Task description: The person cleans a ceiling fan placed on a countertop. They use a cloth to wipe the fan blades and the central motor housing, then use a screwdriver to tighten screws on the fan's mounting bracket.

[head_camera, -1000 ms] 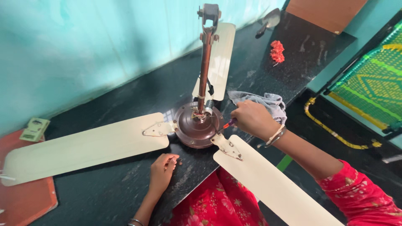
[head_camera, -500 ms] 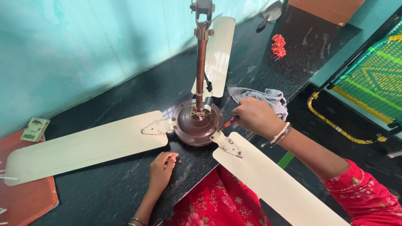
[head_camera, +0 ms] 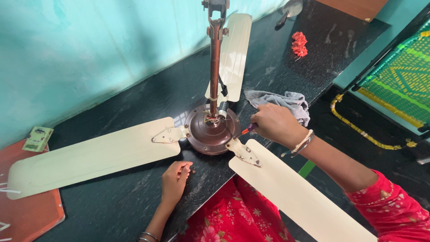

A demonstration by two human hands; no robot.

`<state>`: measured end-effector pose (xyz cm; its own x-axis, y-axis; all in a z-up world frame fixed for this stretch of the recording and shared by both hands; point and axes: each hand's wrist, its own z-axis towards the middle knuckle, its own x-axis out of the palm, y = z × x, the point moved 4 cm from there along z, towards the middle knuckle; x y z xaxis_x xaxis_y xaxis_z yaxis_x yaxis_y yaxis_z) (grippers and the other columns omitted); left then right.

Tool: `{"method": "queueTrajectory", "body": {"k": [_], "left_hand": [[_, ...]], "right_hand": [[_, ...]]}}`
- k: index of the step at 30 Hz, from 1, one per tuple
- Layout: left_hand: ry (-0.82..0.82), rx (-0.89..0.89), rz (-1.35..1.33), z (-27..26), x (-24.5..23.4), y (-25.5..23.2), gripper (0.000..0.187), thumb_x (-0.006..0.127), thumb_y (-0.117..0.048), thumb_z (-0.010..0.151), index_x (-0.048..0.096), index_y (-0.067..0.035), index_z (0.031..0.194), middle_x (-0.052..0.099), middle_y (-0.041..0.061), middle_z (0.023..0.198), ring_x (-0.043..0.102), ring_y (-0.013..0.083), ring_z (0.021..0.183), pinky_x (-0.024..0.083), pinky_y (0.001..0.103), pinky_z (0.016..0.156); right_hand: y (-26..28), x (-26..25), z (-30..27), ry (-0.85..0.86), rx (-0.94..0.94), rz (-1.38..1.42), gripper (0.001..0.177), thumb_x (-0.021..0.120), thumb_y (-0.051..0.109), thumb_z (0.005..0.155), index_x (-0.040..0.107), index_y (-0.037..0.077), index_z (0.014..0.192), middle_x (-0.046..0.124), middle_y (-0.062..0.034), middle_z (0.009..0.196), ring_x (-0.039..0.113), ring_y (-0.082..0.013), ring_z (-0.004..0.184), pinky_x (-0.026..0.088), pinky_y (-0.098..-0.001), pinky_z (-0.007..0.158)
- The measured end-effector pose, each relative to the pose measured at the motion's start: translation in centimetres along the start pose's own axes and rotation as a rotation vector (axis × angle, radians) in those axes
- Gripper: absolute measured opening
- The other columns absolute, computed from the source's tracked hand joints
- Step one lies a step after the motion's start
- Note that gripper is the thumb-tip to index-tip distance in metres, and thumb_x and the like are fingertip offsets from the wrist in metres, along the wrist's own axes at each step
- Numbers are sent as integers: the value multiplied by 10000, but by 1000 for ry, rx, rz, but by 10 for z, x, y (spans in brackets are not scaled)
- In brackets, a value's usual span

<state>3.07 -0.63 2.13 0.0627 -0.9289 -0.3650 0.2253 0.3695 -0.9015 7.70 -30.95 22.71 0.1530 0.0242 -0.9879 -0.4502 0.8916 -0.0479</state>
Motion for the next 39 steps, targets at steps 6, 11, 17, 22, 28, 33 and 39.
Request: {"method": "queueTrajectory", "body": {"k": [6,11,17,22,28,33,39], "left_hand": [[-19,11,31,0,-1,-9,170,632,-141,961,748,-51,1047,719,75,876,732,170,705,575,297,641],[-103,302,201,3,6,-45,156,662,-125,950,750,-85,1072,698,84,1007,683,244,911,578,328,730],[-90,499,389,28,37,-83,454,738,-226,892,626,-83,1308,541,187,1436,463,411,1397,416,499,1095],[-86,407,419,56,63,-84,772,768,-331,859,425,-39,1486,327,266,1580,295,445,1484,268,546,1190],[-101,317,561,61,81,-72,897,753,-456,830,377,-38,1529,315,267,1576,277,429,1479,248,540,1184],[-113,319,579,64,83,-70,854,739,-484,832,418,-56,1497,328,250,1577,278,417,1489,257,539,1177],[-96,373,569,65,82,-65,821,718,-507,867,431,-55,1490,325,259,1576,281,437,1486,263,552,1178]], "right_hand": [[-3,1,-3,18,11,27,161,792,269,760,805,121,824,682,-120,804,693,-317,828,558,-456,721],[-6,3,11,-23,62,180,281,826,328,776,747,68,848,675,-132,809,692,-314,761,547,-446,708],[3,19,10,-413,403,529,396,811,357,862,586,35,919,648,-131,755,647,-283,663,502,-366,646],[22,56,1,-846,466,1392,248,688,275,974,522,94,939,650,4,772,646,-68,722,508,-229,666],[56,86,0,-927,473,1397,271,640,233,1032,485,88,864,488,49,679,424,-36,608,350,-222,539],[55,95,18,-938,448,1662,422,552,316,1080,448,103,731,390,73,641,343,-22,573,300,-229,493],[37,99,35,-727,388,1792,515,523,312,1088,357,133,635,355,56,584,310,-53,504,268,-263,442]]}}
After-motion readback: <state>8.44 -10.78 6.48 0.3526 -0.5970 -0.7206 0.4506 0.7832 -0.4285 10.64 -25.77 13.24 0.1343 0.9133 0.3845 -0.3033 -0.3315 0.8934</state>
